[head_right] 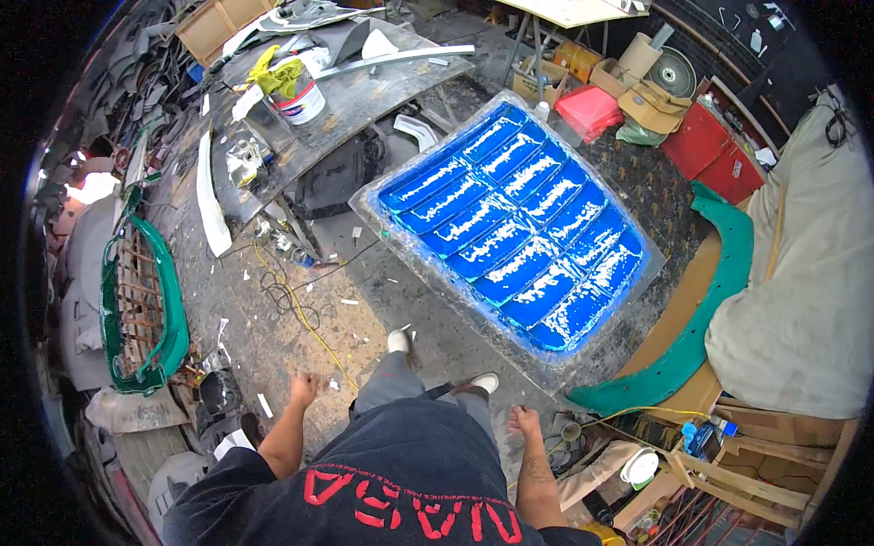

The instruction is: The person prepares a paint mixture by pouring liquids from a white jug and a metal can into a container, stirring the contents with a brush, and then applying the blue mixture to a textured mold on a table.

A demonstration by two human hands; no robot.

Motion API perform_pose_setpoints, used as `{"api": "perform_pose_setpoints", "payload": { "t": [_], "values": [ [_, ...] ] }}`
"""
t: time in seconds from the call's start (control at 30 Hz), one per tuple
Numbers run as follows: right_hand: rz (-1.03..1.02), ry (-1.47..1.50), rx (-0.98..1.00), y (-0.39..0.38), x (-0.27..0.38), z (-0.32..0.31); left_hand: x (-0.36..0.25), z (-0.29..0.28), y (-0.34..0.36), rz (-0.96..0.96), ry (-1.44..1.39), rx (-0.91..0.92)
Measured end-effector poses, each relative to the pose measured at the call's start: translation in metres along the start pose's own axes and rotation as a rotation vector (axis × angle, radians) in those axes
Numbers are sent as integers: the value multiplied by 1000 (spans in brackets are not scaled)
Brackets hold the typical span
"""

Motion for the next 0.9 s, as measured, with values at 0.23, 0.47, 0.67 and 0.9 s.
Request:
{"api": "perform_pose_setpoints", "payload": {
  "t": [0.23,0.47,0.67,0.9],
  "values": [
    [26,-109,-93,-15,1,8,75,29,-14,-231,-238,41],
    [-49,-250,-47,-14,25,131,130,3,45,-96,-395,6],
    [-549,-721,-5,-47,129,289,202,11,86,-144,-637,-11],
    [-1011,-736,-87,-77,294,364,274,28,68,-307,-801,-9]
  ]
}}
Point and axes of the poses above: each hand's wrist, its own y-axis towards the middle knuckle, its own z-axis out of the palm, x = y × z, the point moved 7 cm from there along y, towards the middle knuckle, and after that the axes turned 11 degrees about y, right-handed, at the moved point
